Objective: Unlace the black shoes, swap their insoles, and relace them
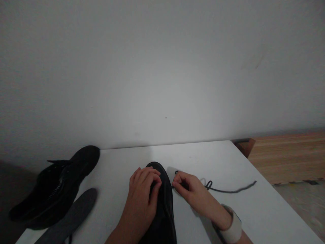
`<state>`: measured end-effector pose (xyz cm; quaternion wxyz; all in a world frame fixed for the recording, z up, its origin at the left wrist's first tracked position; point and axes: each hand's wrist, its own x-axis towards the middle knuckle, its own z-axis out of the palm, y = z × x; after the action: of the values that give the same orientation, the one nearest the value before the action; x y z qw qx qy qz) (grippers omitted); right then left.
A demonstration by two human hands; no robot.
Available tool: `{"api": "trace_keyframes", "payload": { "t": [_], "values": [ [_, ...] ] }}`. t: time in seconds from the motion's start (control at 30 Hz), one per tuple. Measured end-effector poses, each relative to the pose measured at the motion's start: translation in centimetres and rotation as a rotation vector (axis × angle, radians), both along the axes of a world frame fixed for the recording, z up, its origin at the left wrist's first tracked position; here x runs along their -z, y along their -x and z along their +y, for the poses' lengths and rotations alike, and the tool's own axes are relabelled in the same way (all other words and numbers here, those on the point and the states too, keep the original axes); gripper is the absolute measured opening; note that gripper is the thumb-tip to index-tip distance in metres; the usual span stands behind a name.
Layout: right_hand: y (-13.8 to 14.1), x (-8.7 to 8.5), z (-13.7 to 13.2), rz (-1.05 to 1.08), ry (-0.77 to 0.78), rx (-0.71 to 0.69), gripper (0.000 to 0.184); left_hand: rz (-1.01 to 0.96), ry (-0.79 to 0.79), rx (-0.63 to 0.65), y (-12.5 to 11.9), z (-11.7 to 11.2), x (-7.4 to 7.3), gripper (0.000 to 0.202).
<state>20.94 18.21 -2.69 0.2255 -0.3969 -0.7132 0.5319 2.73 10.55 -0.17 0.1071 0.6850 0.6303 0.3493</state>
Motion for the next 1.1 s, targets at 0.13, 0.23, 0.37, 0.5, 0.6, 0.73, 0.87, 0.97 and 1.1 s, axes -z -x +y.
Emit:
{"api": "trace_keyframes", "payload": {
  "t": [0.13,0.23,0.37,0.5,0.6,0.73,0.87,0.97,1.1],
  "values": [
    [0.3,0.1,-0.3,0.003,-0.012,-0.025,0.018,-0.001,-0.008,0.004,0.4,-0.2,-0.7,0.014],
    [0.4,0.0,-0.3,0.004,-0.003,-0.047,0.022,0.052,0.015,0.012,0.5,-0.4,-0.6,0.015],
    [0.2,-0.4,-0.2,0.083,0.066,-0.123,0.022,0.107,0.032,0.003,0.0,-0.5,-0.4,0.023],
    [0.0,-0.6,-0.3,0.146,0.100,-0.162,0.016,0.122,0.036,-0.028,-0.5,-0.2,-0.4,0.026],
    [0.1,-0.6,-0.3,0.120,0.068,-0.125,0.012,0.144,0.045,-0.017,-0.8,-0.1,-0.5,0.023],
    [0.4,-0.5,-0.3,0.053,-0.035,-0.079,0.011,0.169,0.041,-0.016,-0.9,0.0,-0.7,0.020],
    [0.4,-0.7,-0.4,0.006,-0.131,-0.089,0.009,0.198,0.078,-0.040,-0.9,-0.1,-1.0,0.021],
    [0.4,-0.9,-0.4,0.006,-0.212,-0.113,0.010,0.224,0.097,-0.067,-0.8,0.0,-1.1,0.023],
    [0.3,-0.8,-0.3,0.027,-0.240,-0.123,0.008,0.163,0.033,-0.099,-0.3,-0.1,-1.5,0.023]
  ]
}}
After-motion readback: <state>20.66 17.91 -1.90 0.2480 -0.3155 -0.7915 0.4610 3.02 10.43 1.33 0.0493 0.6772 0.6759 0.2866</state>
